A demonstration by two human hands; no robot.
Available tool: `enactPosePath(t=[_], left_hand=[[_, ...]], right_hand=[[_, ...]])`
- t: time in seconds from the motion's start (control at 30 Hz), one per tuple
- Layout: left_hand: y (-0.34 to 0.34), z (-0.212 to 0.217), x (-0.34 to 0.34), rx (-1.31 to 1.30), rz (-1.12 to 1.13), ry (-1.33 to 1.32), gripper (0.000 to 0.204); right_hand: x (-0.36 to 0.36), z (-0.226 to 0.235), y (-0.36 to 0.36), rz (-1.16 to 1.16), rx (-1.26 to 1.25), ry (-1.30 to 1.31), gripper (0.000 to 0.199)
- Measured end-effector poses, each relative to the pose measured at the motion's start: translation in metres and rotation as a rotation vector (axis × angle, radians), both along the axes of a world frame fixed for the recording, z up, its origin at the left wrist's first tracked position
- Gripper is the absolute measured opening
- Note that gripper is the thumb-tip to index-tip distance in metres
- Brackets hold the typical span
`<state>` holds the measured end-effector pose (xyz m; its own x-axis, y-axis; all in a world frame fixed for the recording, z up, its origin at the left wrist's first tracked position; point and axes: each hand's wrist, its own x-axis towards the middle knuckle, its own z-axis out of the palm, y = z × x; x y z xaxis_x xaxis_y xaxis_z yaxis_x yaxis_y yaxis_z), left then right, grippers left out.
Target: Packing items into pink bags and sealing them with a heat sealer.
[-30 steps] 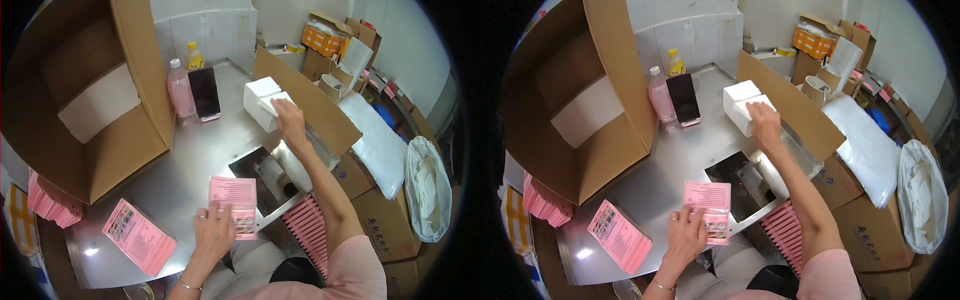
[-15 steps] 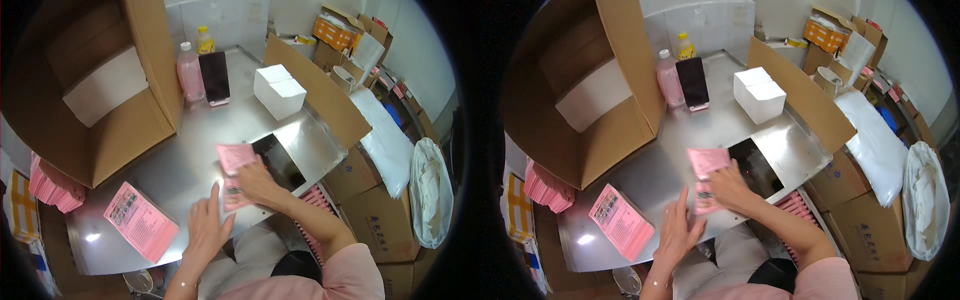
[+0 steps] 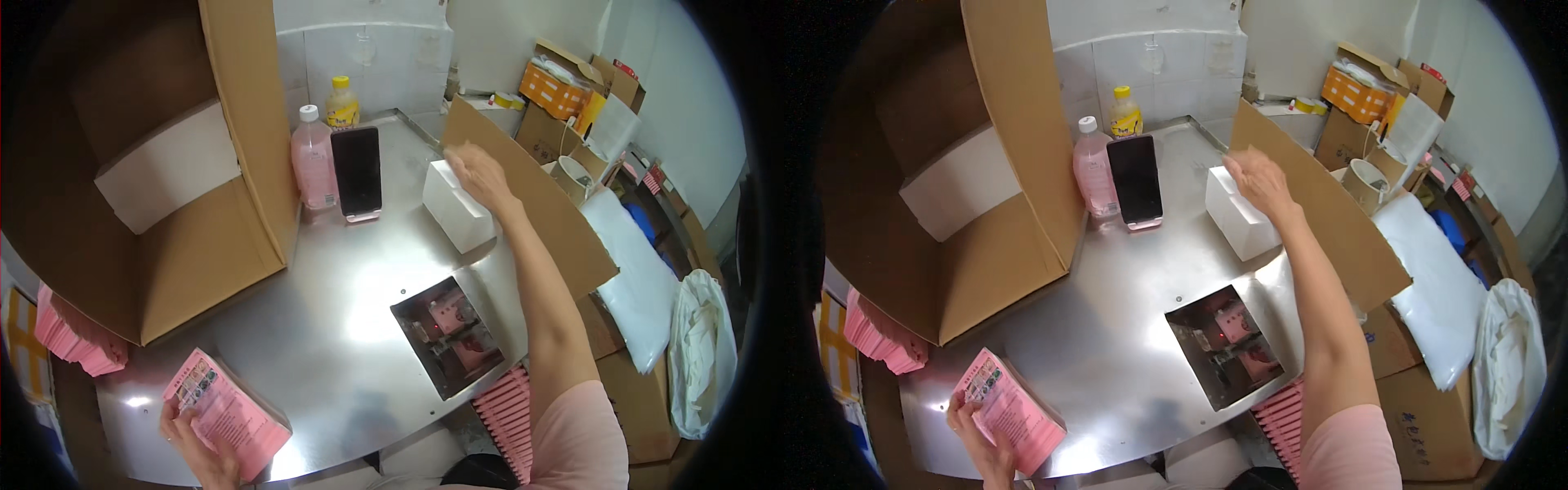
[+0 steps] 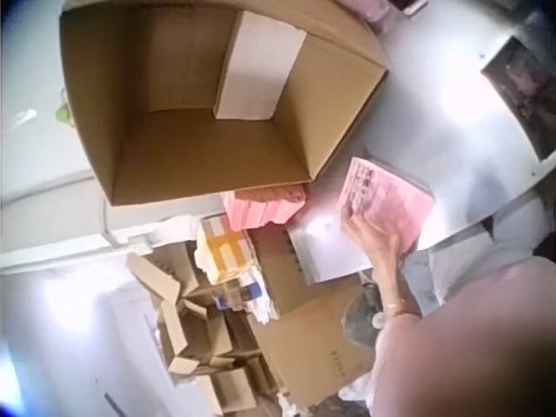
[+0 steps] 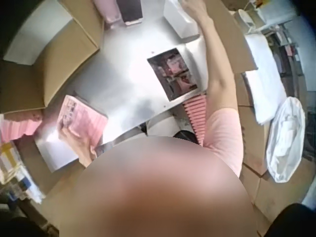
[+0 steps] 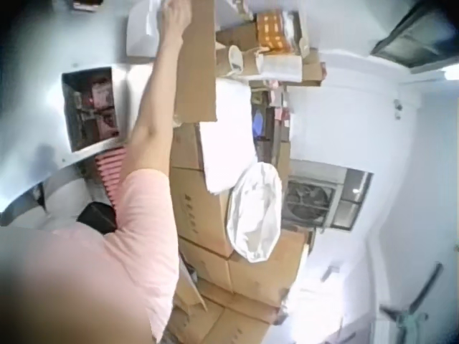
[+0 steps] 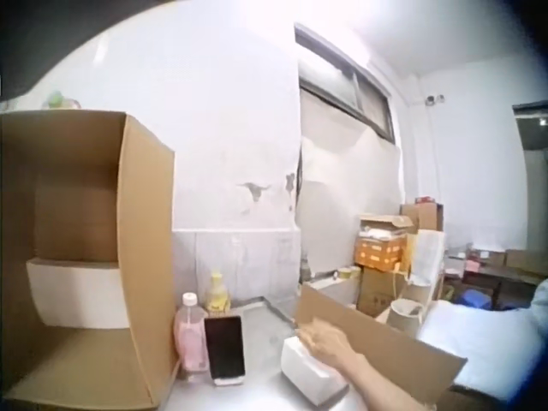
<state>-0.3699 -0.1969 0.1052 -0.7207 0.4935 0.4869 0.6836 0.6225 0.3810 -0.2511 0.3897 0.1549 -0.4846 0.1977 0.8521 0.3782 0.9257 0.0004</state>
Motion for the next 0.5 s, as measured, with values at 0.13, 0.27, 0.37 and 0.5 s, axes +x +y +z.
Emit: enactPosePath(t=[0.13, 0.27, 0.37, 0.5], left_hand=[[-0.008, -0.011, 0.003, -0.259, 0.165, -0.026, 0.017], [-0.004, -0.019, -0.001, -0.228, 0.119, -0.047, 0.013], [-0.001, -0.020, 0.004, -0.187, 0.135, -0.065, 0.013], [-0.005, -0.019, -0.007, -0.188, 0.037, 0.012, 0.012]], right_hand=[[-0.020, -0.010, -0.012, -0.220, -0.593, -0.430, 0.052], [0.019, 0.001, -0.054, -0.302, -0.613, -0.477, 0.050], [0.061, -0.009, -0.073, -0.217, -0.656, -0.355, 0.048], [0.094, -0.001, -0.077, 0.074, -0.233, -0.056, 0.031]])
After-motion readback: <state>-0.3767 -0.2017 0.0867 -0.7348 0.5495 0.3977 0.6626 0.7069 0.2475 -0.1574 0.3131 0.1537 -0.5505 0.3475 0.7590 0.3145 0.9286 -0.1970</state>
